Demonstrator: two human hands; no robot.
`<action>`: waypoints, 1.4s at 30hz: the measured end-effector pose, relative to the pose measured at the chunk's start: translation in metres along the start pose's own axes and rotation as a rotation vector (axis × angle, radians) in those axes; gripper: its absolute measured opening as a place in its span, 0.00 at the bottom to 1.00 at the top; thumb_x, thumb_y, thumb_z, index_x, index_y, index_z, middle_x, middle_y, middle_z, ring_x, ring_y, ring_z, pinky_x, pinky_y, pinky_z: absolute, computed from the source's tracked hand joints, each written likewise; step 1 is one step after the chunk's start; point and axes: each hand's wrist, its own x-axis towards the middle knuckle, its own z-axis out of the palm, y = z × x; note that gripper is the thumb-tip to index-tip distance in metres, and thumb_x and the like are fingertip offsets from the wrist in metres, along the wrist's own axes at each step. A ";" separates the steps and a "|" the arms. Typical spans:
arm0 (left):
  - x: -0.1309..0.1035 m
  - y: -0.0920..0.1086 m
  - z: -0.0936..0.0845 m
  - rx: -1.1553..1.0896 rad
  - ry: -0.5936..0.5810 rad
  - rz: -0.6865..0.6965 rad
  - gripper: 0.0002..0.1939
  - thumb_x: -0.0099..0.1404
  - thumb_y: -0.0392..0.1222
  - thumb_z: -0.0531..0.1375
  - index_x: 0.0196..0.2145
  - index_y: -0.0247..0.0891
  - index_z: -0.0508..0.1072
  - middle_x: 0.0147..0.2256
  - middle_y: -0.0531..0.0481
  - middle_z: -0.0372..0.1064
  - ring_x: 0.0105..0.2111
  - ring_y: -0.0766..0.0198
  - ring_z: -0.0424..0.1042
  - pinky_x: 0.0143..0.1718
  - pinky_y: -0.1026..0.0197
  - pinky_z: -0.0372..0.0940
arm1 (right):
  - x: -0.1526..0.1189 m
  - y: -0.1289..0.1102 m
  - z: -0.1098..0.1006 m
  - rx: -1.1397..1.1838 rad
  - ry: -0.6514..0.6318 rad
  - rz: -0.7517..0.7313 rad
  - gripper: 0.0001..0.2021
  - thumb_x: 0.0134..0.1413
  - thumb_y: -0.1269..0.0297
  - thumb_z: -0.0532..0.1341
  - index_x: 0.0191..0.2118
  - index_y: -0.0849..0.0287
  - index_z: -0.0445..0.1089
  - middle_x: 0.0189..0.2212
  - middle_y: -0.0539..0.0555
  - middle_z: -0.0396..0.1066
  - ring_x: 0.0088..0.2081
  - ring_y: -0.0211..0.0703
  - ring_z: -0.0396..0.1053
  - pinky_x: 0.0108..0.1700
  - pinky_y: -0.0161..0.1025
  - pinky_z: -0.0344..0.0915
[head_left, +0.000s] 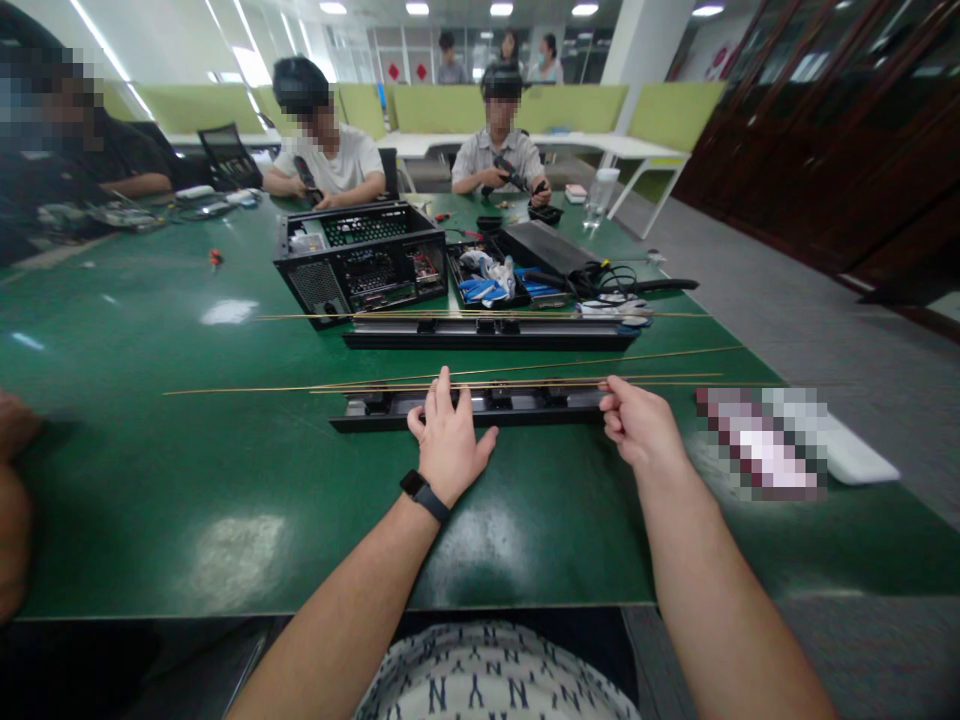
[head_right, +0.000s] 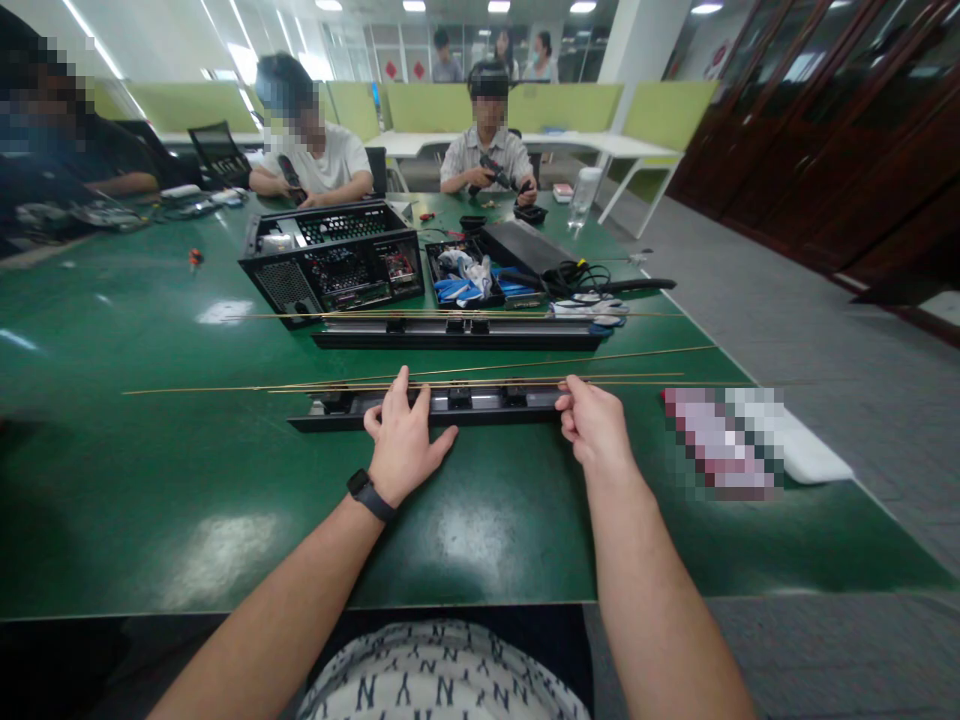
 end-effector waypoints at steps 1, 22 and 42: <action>0.000 0.000 0.000 -0.002 -0.001 0.000 0.36 0.66 0.55 0.64 0.66 0.38 0.67 0.76 0.32 0.40 0.72 0.40 0.53 0.62 0.36 0.58 | -0.001 0.000 0.001 -0.004 -0.006 0.006 0.08 0.64 0.65 0.64 0.32 0.61 0.71 0.16 0.45 0.66 0.10 0.28 0.51 0.09 0.27 0.42; 0.000 -0.001 0.001 0.016 -0.003 0.002 0.36 0.66 0.56 0.63 0.67 0.38 0.66 0.77 0.33 0.40 0.72 0.41 0.52 0.62 0.37 0.58 | 0.004 0.003 -0.003 -0.004 -0.001 -0.010 0.10 0.62 0.61 0.67 0.32 0.60 0.70 0.16 0.45 0.66 0.10 0.28 0.51 0.09 0.27 0.42; 0.000 -0.001 0.002 0.003 0.005 0.009 0.36 0.66 0.55 0.63 0.67 0.38 0.66 0.76 0.32 0.39 0.72 0.40 0.52 0.62 0.36 0.58 | 0.005 0.002 -0.003 0.004 0.026 -0.023 0.10 0.64 0.63 0.65 0.32 0.60 0.70 0.16 0.45 0.65 0.10 0.27 0.51 0.09 0.26 0.42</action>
